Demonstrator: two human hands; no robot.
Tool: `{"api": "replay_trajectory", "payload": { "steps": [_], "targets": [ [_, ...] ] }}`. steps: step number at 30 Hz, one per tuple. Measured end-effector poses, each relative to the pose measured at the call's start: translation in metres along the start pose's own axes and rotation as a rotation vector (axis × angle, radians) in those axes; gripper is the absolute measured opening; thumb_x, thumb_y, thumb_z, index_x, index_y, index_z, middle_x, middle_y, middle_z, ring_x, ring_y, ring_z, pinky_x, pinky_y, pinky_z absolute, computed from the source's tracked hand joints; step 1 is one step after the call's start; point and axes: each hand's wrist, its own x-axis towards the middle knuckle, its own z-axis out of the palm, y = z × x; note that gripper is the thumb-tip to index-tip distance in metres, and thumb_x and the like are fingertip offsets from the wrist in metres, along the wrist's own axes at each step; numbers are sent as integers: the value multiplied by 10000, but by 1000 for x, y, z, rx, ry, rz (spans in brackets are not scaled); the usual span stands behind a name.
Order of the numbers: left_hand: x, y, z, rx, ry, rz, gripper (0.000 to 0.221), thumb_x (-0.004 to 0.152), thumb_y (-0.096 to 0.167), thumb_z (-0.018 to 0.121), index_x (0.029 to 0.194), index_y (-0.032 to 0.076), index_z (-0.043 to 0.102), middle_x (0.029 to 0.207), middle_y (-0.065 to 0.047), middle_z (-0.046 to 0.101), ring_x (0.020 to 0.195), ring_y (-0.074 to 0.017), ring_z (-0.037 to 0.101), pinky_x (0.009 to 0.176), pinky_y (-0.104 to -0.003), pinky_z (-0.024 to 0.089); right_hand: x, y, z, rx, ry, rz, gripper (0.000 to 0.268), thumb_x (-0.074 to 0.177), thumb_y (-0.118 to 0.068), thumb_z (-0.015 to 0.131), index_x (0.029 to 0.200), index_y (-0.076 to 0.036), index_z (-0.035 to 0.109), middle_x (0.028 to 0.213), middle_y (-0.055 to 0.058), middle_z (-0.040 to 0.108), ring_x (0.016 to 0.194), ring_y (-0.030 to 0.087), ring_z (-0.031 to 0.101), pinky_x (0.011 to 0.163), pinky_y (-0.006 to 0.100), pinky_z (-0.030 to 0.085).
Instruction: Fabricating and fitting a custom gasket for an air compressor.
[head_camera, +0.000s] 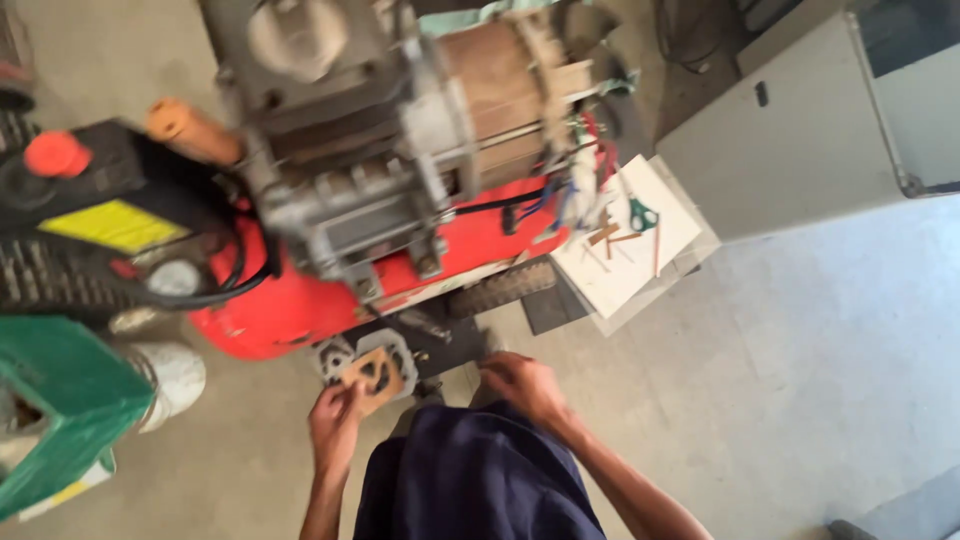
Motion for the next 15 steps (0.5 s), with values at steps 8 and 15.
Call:
{"api": "replay_trajectory", "payload": {
  "steps": [8,15],
  "targets": [
    [-51,15,21,122,224,107,180,1021,182,652,1107,35,709,1074,-120,768,971,-148,698,749,-293,537,85,252,-162,8,851,311,217,930,-252,589,1059,-178,747,944,21,777,806,231,728,699,395,527],
    [-78,6,16,10,399,52,257,1007,279,601,1080,76,740,1055,-75,812,890,-93,716,649,-267,520,160,328,-209,-161,746,321,327,907,-304,832,1155,-113,742,1010,77,784,889,258,735,707,427,556]
  ]
}}
